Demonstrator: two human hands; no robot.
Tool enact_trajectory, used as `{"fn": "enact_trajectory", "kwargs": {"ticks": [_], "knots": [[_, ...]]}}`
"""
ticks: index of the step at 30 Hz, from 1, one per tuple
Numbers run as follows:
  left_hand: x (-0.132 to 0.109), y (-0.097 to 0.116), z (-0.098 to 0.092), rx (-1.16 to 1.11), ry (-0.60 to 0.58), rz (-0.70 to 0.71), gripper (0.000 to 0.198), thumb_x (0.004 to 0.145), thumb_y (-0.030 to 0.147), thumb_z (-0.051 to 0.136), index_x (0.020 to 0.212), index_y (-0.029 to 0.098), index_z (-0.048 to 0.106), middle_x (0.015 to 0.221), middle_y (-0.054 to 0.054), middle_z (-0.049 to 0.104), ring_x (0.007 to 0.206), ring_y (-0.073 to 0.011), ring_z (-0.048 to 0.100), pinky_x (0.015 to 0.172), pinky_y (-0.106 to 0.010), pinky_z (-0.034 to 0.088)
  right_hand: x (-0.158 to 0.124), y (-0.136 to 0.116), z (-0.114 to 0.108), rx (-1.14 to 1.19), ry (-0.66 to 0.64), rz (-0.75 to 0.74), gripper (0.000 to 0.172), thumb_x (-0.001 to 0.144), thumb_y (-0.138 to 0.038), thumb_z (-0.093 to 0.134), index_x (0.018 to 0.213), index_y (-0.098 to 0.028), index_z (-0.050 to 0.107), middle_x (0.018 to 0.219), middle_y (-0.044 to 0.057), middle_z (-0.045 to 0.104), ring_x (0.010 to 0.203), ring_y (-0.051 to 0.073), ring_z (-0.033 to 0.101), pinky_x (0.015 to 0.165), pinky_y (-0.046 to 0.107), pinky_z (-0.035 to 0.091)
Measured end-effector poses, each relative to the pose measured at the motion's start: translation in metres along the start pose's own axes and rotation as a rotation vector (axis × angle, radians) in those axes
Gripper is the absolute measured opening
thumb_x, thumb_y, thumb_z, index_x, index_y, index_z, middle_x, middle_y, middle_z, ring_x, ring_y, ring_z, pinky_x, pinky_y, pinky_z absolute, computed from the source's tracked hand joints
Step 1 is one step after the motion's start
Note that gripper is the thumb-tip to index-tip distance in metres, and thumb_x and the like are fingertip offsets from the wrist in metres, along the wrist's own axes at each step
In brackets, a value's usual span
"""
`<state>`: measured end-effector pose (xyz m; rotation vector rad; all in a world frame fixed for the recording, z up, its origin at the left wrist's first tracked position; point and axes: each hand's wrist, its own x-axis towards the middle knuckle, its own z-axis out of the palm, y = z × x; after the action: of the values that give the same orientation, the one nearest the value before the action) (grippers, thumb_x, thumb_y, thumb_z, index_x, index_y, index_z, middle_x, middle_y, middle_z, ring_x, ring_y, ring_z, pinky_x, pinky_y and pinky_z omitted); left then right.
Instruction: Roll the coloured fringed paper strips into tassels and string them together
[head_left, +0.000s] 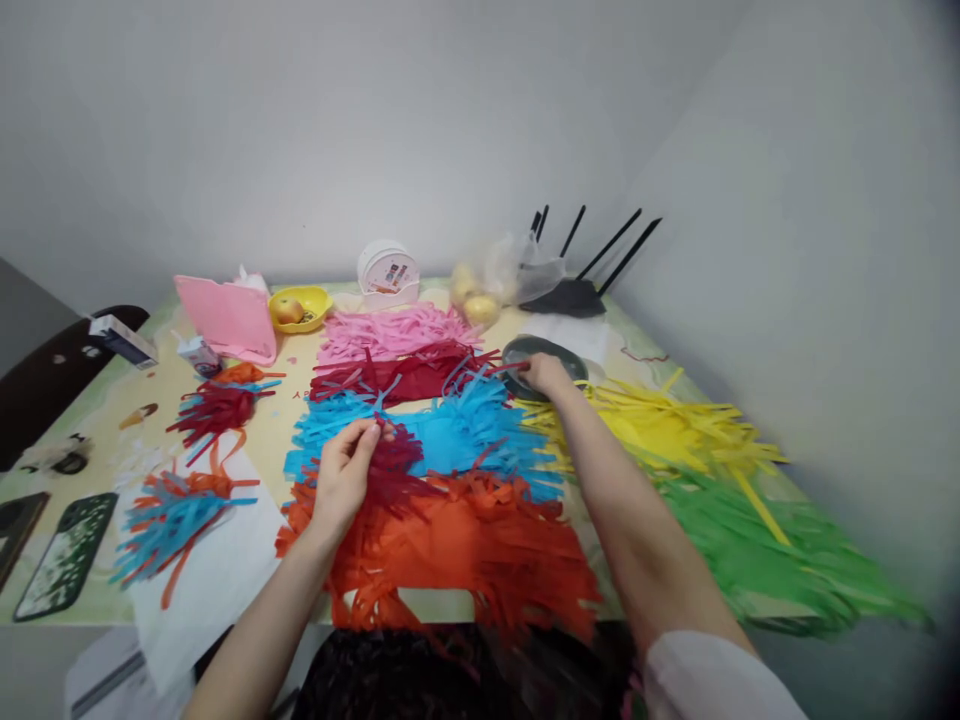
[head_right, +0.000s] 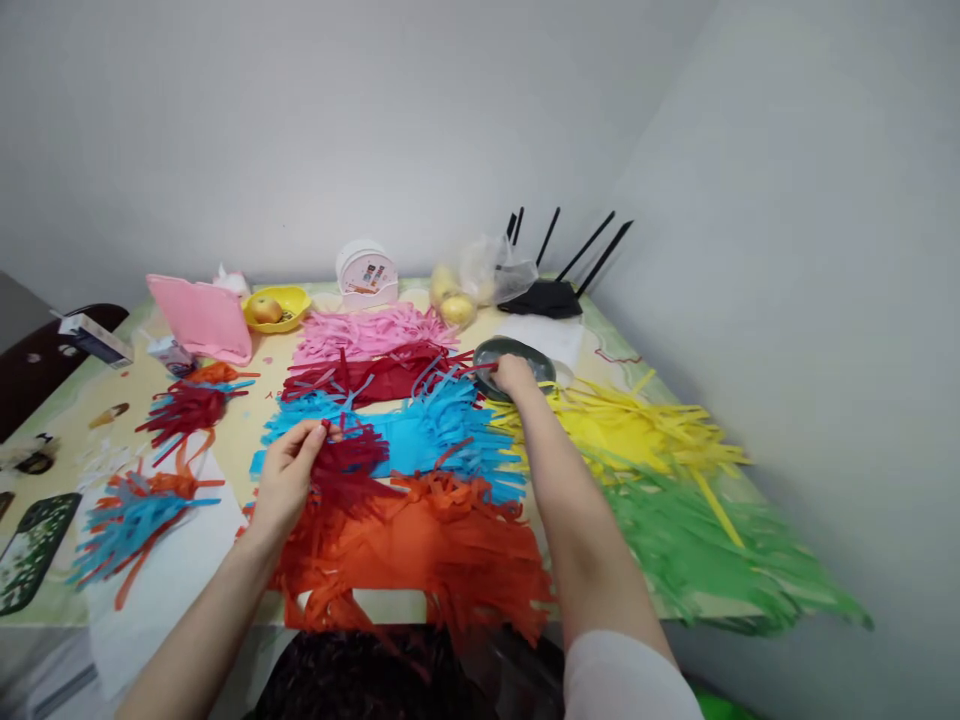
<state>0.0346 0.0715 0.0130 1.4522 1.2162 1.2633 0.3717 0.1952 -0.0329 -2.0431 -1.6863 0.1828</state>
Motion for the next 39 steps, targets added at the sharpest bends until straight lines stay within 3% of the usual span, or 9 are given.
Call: {"fn": "enact_trajectory", "kwargs": {"ticks": [6,9,13,16,21,26,29,34,39], "knots": [[-0.002,-0.004,0.001,-0.004,0.007,0.008,0.019,0.085,0.036,0.065,0.086,0.018,0.073,0.078,-0.002,0.071,0.076,-0.0166,0.065,0.077,-0.027,0.049,-0.018,-0.008,-0.029,0.069,0.059,0.136,0.020,0.095,-0.027,0.056,0.098,-0.012,0.070,0.102,0.015,0.070,0.095,0.024,0.067,0.085,0.039,0.053],[-0.006,0.001,0.005,0.001,0.043,0.026,0.016,0.084,0.033,0.067,0.088,0.018,0.071,0.080,-0.003,0.072,0.075,-0.0159,0.065,0.073,-0.026,0.050,-0.063,-0.051,-0.039,0.376,0.120,-0.059,0.015,0.091,-0.028,0.060,0.087,-0.021,0.073,0.087,0.010,0.074,0.080,0.024,0.068,0.074,0.038,0.054],[-0.014,0.012,0.010,0.050,0.026,0.105,0.012,0.085,0.029,0.065,0.085,0.018,0.069,0.083,-0.003,0.072,0.076,-0.0154,0.066,0.073,-0.026,0.050,-0.134,-0.123,-0.040,0.740,-0.122,-0.333,0.014,0.083,-0.034,0.068,0.085,-0.022,0.076,0.081,0.004,0.075,0.073,0.019,0.068,0.069,0.032,0.054],[-0.022,0.019,0.008,0.096,0.022,0.161,0.011,0.086,0.028,0.064,0.084,0.018,0.069,0.082,-0.003,0.072,0.077,-0.0157,0.066,0.073,-0.026,0.050,-0.163,-0.151,-0.037,0.891,-0.234,-0.324,0.013,0.082,-0.031,0.069,0.082,-0.020,0.076,0.081,0.004,0.076,0.073,0.017,0.068,0.068,0.029,0.054],[-0.034,0.024,0.001,0.194,0.023,0.272,0.008,0.087,0.024,0.062,0.085,0.019,0.068,0.083,-0.003,0.071,0.079,-0.0163,0.064,0.075,-0.028,0.049,-0.176,-0.159,-0.034,1.024,-0.300,-0.240,0.016,0.080,-0.034,0.071,0.081,-0.019,0.075,0.074,0.003,0.074,0.062,0.015,0.065,0.058,0.026,0.051],[-0.039,0.026,-0.009,0.335,-0.010,0.403,0.008,0.090,0.022,0.060,0.085,0.020,0.066,0.080,-0.002,0.069,0.077,-0.0160,0.061,0.073,-0.028,0.046,-0.184,-0.163,-0.037,0.922,-0.220,-0.310,0.010,0.082,-0.028,0.068,0.080,-0.020,0.075,0.078,0.003,0.074,0.070,0.016,0.066,0.066,0.027,0.051],[-0.039,0.028,-0.017,0.427,-0.095,0.416,0.009,0.091,0.021,0.059,0.085,0.020,0.065,0.079,-0.001,0.067,0.077,-0.0161,0.059,0.074,-0.029,0.044,-0.187,-0.166,-0.033,0.929,-0.235,-0.315,0.011,0.082,-0.030,0.069,0.081,-0.021,0.074,0.078,0.003,0.073,0.070,0.016,0.065,0.067,0.028,0.051],[-0.041,0.032,-0.022,0.469,-0.172,0.393,0.010,0.091,0.019,0.056,0.082,0.019,0.061,0.076,-0.001,0.064,0.074,-0.0159,0.056,0.071,-0.028,0.042,-0.193,-0.168,-0.019,1.173,-0.351,-0.132,0.028,0.075,-0.047,0.074,0.080,-0.020,0.070,0.070,0.002,0.068,0.059,0.015,0.059,0.056,0.027,0.050],[-0.047,0.027,-0.017,0.540,-0.121,0.409,0.012,0.092,0.021,0.054,0.082,0.020,0.060,0.078,-0.003,0.065,0.079,-0.0184,0.057,0.077,-0.032,0.042,-0.198,-0.169,-0.012,1.165,-0.277,-0.113,0.026,0.074,-0.046,0.075,0.074,-0.020,0.069,0.067,0.002,0.068,0.059,0.015,0.060,0.057,0.027,0.051]]}}
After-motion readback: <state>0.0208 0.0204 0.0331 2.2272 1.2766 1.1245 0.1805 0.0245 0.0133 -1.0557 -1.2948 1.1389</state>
